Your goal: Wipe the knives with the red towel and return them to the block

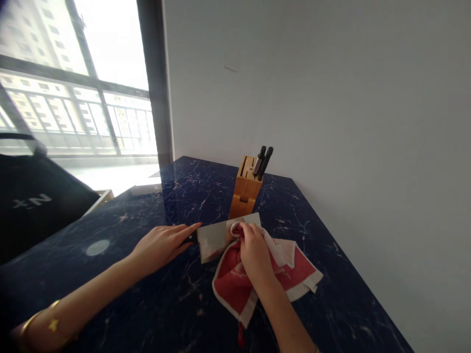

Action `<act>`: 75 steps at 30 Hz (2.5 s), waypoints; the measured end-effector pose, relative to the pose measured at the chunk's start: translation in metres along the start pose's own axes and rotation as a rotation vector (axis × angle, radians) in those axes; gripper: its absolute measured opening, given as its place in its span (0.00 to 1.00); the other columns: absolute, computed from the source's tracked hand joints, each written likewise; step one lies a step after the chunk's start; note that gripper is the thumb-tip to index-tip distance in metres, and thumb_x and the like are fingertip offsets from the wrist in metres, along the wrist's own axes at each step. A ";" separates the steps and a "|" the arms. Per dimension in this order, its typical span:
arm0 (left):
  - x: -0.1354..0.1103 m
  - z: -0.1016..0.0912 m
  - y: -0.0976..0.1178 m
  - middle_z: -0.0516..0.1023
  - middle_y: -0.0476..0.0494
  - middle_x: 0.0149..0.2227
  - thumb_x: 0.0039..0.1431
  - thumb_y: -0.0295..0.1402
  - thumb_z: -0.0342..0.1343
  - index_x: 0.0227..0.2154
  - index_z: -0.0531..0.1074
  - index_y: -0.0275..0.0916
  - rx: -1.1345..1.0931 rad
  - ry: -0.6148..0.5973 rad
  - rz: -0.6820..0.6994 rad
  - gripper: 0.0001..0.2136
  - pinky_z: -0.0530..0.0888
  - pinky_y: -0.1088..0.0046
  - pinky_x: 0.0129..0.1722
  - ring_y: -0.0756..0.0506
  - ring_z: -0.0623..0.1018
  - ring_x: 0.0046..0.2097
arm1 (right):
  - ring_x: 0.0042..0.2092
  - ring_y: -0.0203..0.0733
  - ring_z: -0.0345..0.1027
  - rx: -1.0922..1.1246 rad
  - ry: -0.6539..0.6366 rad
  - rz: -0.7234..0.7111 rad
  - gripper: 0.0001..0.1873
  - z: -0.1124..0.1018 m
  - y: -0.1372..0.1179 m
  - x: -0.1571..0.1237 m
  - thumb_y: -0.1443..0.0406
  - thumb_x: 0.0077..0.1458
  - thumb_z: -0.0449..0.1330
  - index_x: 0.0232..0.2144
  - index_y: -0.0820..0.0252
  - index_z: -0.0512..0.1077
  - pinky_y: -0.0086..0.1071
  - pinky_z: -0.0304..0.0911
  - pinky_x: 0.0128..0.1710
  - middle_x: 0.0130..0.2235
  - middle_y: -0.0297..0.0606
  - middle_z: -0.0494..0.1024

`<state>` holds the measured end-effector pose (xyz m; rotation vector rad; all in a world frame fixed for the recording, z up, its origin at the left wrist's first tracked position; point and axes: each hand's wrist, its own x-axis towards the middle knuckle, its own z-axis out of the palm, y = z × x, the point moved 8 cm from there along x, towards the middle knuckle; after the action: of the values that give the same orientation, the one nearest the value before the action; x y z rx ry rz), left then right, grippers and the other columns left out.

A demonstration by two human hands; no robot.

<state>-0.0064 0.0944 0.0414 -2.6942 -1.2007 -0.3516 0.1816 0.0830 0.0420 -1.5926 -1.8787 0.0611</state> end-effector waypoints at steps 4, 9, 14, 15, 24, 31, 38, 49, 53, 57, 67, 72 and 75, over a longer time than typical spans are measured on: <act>0.000 0.000 0.001 0.75 0.45 0.37 0.61 0.35 0.43 0.56 0.55 0.40 -0.001 0.008 0.005 0.20 0.68 0.71 0.31 0.45 0.76 0.36 | 0.44 0.42 0.63 0.138 -0.043 -0.065 0.17 0.009 -0.020 -0.004 0.76 0.50 0.47 0.40 0.58 0.66 0.38 0.60 0.46 0.40 0.40 0.69; -0.001 0.000 0.000 0.75 0.45 0.37 0.61 0.35 0.44 0.56 0.55 0.40 -0.009 0.011 -0.005 0.20 0.68 0.72 0.32 0.45 0.76 0.36 | 0.47 0.39 0.61 0.284 -0.121 -0.154 0.22 0.018 -0.048 -0.013 0.78 0.50 0.46 0.44 0.56 0.64 0.36 0.58 0.50 0.44 0.38 0.67; -0.001 -0.001 0.001 0.75 0.45 0.37 0.61 0.35 0.43 0.55 0.56 0.41 -0.017 0.017 0.005 0.19 0.67 0.73 0.32 0.46 0.76 0.36 | 0.45 0.38 0.63 0.238 -0.175 -0.189 0.23 0.023 -0.058 -0.016 0.80 0.47 0.45 0.40 0.56 0.67 0.34 0.60 0.48 0.40 0.37 0.68; -0.001 -0.001 0.001 0.75 0.45 0.37 0.61 0.35 0.44 0.55 0.56 0.41 -0.015 0.019 0.009 0.19 0.67 0.73 0.32 0.46 0.76 0.36 | 0.43 0.38 0.63 0.229 -0.168 -0.191 0.22 0.023 -0.056 -0.016 0.81 0.47 0.45 0.39 0.56 0.68 0.34 0.60 0.47 0.39 0.37 0.68; 0.000 -0.004 0.003 0.75 0.46 0.36 0.61 0.35 0.44 0.56 0.54 0.41 -0.001 0.041 0.004 0.20 0.68 0.72 0.31 0.46 0.76 0.35 | 0.44 0.42 0.64 0.178 0.038 -0.069 0.17 0.008 -0.025 -0.006 0.77 0.48 0.49 0.40 0.59 0.66 0.39 0.61 0.47 0.39 0.40 0.69; -0.002 -0.007 0.007 0.75 0.46 0.36 0.60 0.32 0.45 0.56 0.55 0.40 0.022 0.046 0.024 0.20 0.69 0.71 0.31 0.46 0.76 0.35 | 0.44 0.42 0.63 0.144 -0.052 -0.142 0.16 0.022 -0.053 -0.012 0.76 0.50 0.48 0.40 0.58 0.66 0.38 0.61 0.47 0.40 0.39 0.69; -0.001 -0.010 0.015 0.74 0.45 0.34 0.61 0.30 0.44 0.56 0.55 0.39 0.060 0.049 0.058 0.20 0.70 0.71 0.31 0.46 0.75 0.35 | 0.43 0.44 0.65 0.096 0.146 -0.018 0.15 -0.005 -0.019 -0.002 0.71 0.52 0.50 0.44 0.59 0.63 0.40 0.62 0.44 0.41 0.41 0.70; -0.002 -0.008 0.015 0.74 0.44 0.34 0.61 0.30 0.43 0.57 0.53 0.40 0.047 0.068 0.061 0.20 0.70 0.71 0.35 0.46 0.75 0.36 | 0.43 0.43 0.64 0.160 0.074 -0.107 0.17 0.008 -0.053 -0.008 0.73 0.53 0.48 0.43 0.55 0.67 0.39 0.61 0.44 0.39 0.39 0.69; -0.002 -0.007 0.014 0.74 0.44 0.35 0.61 0.31 0.43 0.57 0.52 0.41 0.050 0.062 0.060 0.21 0.69 0.72 0.36 0.46 0.75 0.37 | 0.43 0.43 0.64 0.161 0.143 -0.046 0.16 -0.001 -0.035 -0.005 0.72 0.53 0.49 0.44 0.56 0.65 0.41 0.61 0.45 0.39 0.40 0.69; -0.002 -0.008 0.015 0.74 0.43 0.35 0.61 0.31 0.44 0.57 0.53 0.40 0.053 0.064 0.064 0.21 0.70 0.71 0.35 0.46 0.75 0.37 | 0.44 0.42 0.63 0.166 0.073 -0.082 0.17 0.008 -0.051 -0.009 0.74 0.53 0.49 0.44 0.56 0.65 0.39 0.60 0.45 0.41 0.40 0.68; -0.004 -0.011 0.014 0.74 0.43 0.35 0.62 0.31 0.43 0.57 0.54 0.42 0.039 0.098 0.070 0.20 0.70 0.73 0.35 0.47 0.75 0.36 | 0.45 0.43 0.64 0.161 0.190 -0.031 0.16 -0.016 -0.022 -0.001 0.71 0.54 0.49 0.44 0.56 0.65 0.42 0.60 0.47 0.42 0.40 0.69; -0.003 -0.009 0.014 0.74 0.43 0.35 0.61 0.32 0.43 0.57 0.54 0.42 0.043 0.092 0.071 0.20 0.70 0.72 0.35 0.46 0.75 0.36 | 0.45 0.43 0.64 0.171 0.176 -0.052 0.16 -0.013 -0.027 -0.003 0.71 0.54 0.49 0.44 0.55 0.65 0.42 0.60 0.47 0.42 0.40 0.69; -0.002 -0.008 0.015 0.75 0.44 0.35 0.61 0.32 0.44 0.57 0.53 0.42 0.042 0.078 0.072 0.21 0.70 0.72 0.35 0.46 0.75 0.36 | 0.45 0.42 0.64 0.191 0.096 -0.119 0.16 -0.001 -0.049 -0.008 0.71 0.55 0.48 0.45 0.53 0.65 0.39 0.61 0.46 0.41 0.39 0.69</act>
<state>0.0020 0.0811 0.0471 -2.6538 -1.0743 -0.4128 0.1404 0.0635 0.0604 -1.3313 -1.8310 0.1072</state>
